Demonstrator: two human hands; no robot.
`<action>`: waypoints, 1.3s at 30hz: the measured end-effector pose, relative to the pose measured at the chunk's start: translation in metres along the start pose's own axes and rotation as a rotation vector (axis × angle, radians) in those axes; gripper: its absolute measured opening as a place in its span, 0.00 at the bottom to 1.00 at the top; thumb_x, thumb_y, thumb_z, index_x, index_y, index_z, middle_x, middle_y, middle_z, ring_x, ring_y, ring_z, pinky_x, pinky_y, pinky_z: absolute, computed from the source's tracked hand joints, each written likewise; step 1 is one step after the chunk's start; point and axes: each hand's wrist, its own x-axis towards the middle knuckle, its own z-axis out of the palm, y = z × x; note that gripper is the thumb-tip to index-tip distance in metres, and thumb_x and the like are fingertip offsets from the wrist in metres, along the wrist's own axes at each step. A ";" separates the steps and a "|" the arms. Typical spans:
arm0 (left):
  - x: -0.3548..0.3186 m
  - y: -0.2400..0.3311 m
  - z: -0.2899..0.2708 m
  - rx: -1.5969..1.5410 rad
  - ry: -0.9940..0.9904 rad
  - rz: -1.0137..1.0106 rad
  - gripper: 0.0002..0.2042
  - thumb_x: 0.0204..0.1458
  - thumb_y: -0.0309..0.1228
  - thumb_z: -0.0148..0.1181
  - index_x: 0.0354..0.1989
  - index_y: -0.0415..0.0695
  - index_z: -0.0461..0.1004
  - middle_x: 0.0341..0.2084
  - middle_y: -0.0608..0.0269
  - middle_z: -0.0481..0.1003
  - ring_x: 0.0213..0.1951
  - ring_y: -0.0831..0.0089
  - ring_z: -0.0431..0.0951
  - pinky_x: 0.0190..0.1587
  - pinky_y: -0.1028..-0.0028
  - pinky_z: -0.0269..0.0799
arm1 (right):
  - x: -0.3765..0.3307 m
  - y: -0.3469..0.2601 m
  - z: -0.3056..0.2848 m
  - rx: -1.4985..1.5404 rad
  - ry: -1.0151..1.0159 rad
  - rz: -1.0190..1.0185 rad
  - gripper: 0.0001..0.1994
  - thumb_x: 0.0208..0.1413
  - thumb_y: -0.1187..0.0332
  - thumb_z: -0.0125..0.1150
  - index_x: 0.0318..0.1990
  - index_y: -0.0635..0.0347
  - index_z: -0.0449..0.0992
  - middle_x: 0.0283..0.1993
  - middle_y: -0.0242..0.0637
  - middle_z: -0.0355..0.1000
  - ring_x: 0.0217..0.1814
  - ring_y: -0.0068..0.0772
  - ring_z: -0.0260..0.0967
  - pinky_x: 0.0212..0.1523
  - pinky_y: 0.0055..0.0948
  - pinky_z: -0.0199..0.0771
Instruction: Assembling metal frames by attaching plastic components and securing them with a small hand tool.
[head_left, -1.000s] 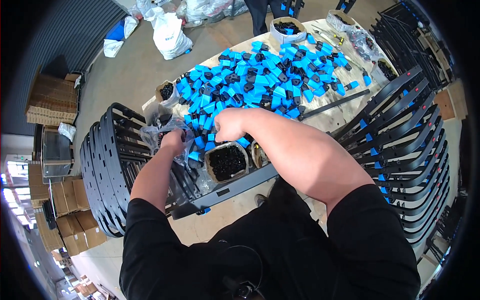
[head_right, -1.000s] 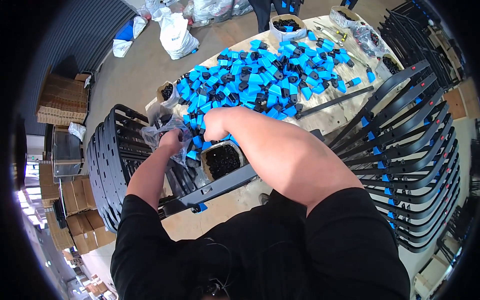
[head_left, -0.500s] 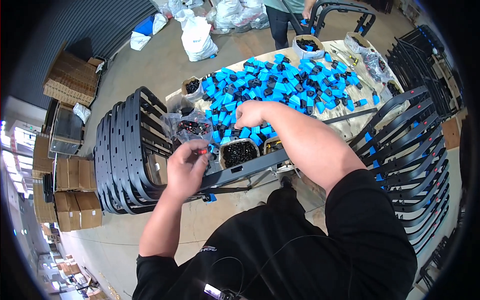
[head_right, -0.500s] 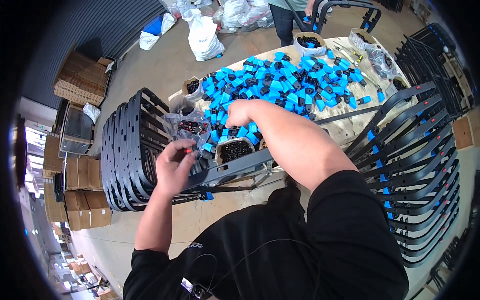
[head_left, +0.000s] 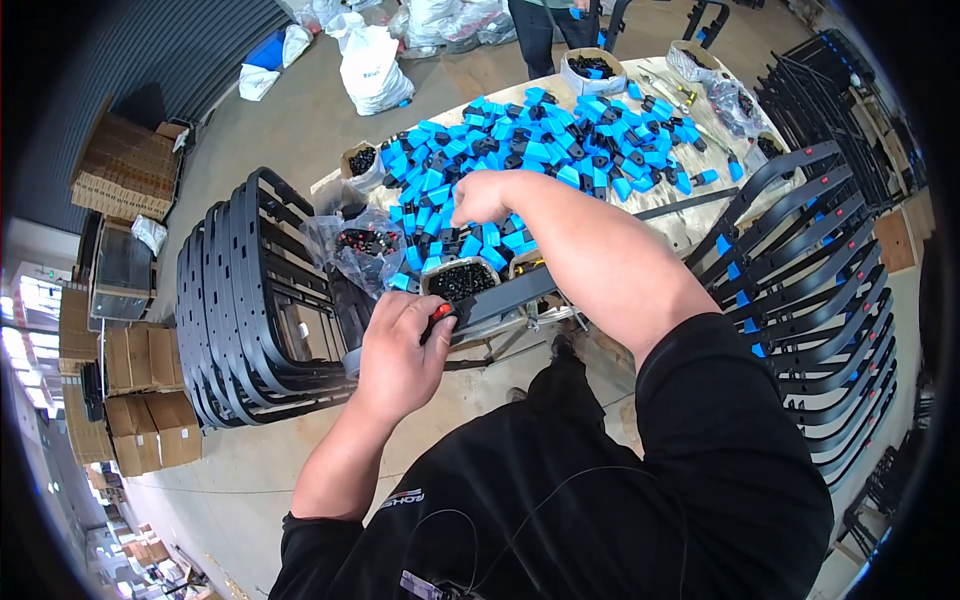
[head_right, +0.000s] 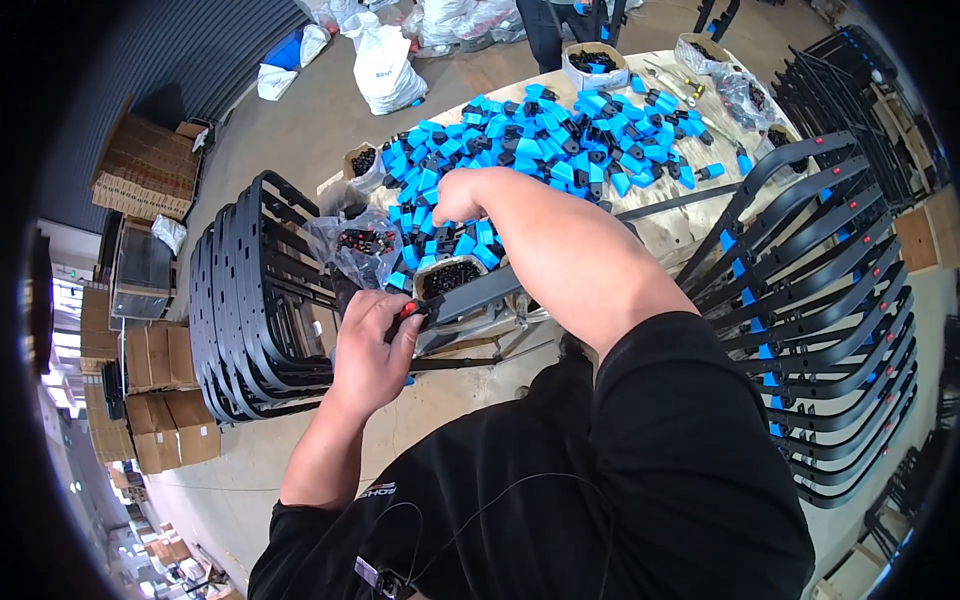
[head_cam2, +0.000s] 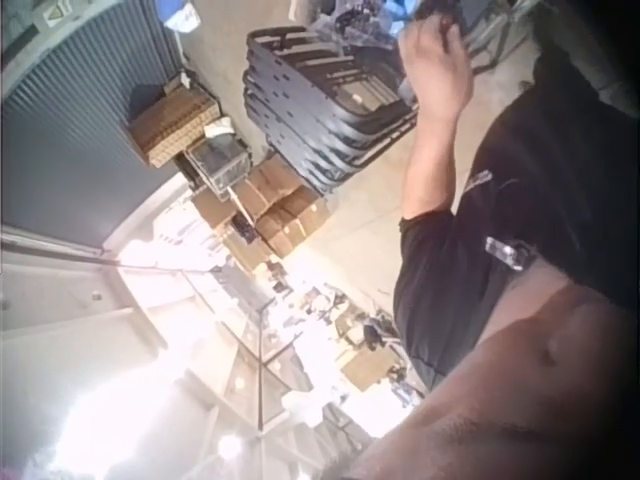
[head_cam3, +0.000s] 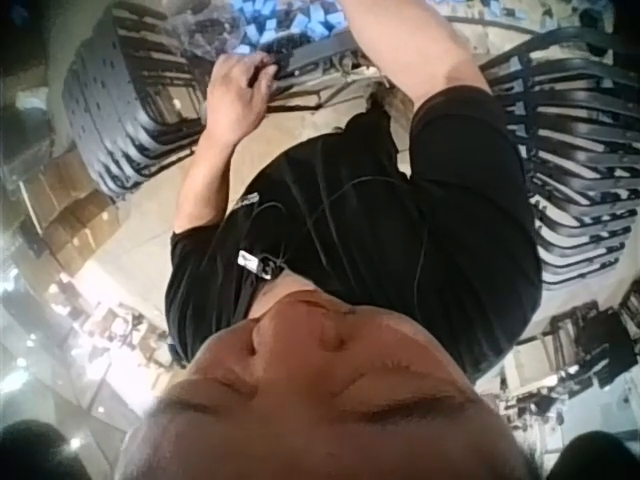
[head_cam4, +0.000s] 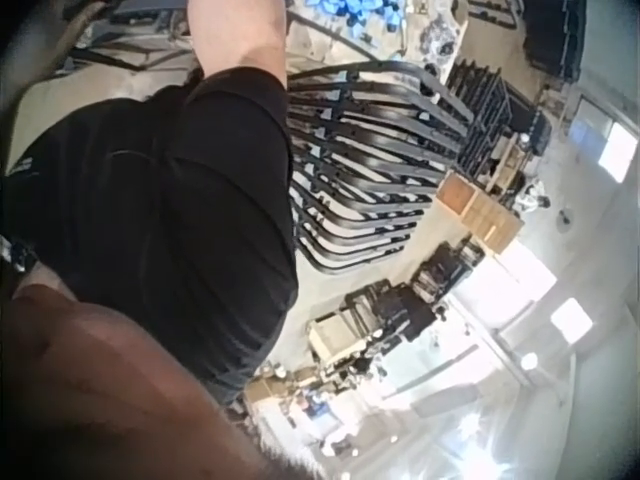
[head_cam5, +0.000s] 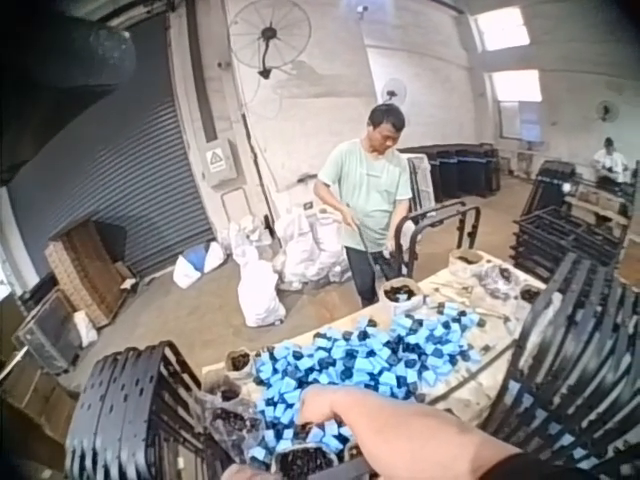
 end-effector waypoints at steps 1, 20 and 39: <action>-0.001 0.000 -0.001 0.002 -0.019 -0.006 0.09 0.50 0.24 0.67 0.39 0.36 0.77 0.33 0.50 0.76 0.37 0.51 0.75 0.43 0.59 0.72 | -0.002 -0.003 0.000 0.024 0.012 0.002 0.24 0.55 0.51 0.68 0.44 0.68 0.83 0.43 0.51 0.80 0.38 0.45 0.79 0.38 0.42 0.79; -0.003 0.002 0.000 0.263 -0.084 0.062 0.09 0.54 0.25 0.62 0.42 0.37 0.77 0.39 0.52 0.78 0.44 0.53 0.78 0.49 0.59 0.70 | -0.006 -0.016 -0.009 0.013 -0.105 0.071 0.24 0.56 0.52 0.66 0.52 0.60 0.81 0.47 0.45 0.81 0.46 0.40 0.79 0.47 0.40 0.77; -0.020 0.005 0.014 0.465 -0.223 0.062 0.25 0.59 0.33 0.59 0.61 0.31 0.66 0.50 0.44 0.75 0.50 0.53 0.76 0.54 0.58 0.69 | -0.002 -0.013 -0.004 0.017 -0.123 0.110 0.21 0.56 0.51 0.66 0.45 0.60 0.83 0.33 0.39 0.78 0.27 0.32 0.71 0.28 0.37 0.72</action>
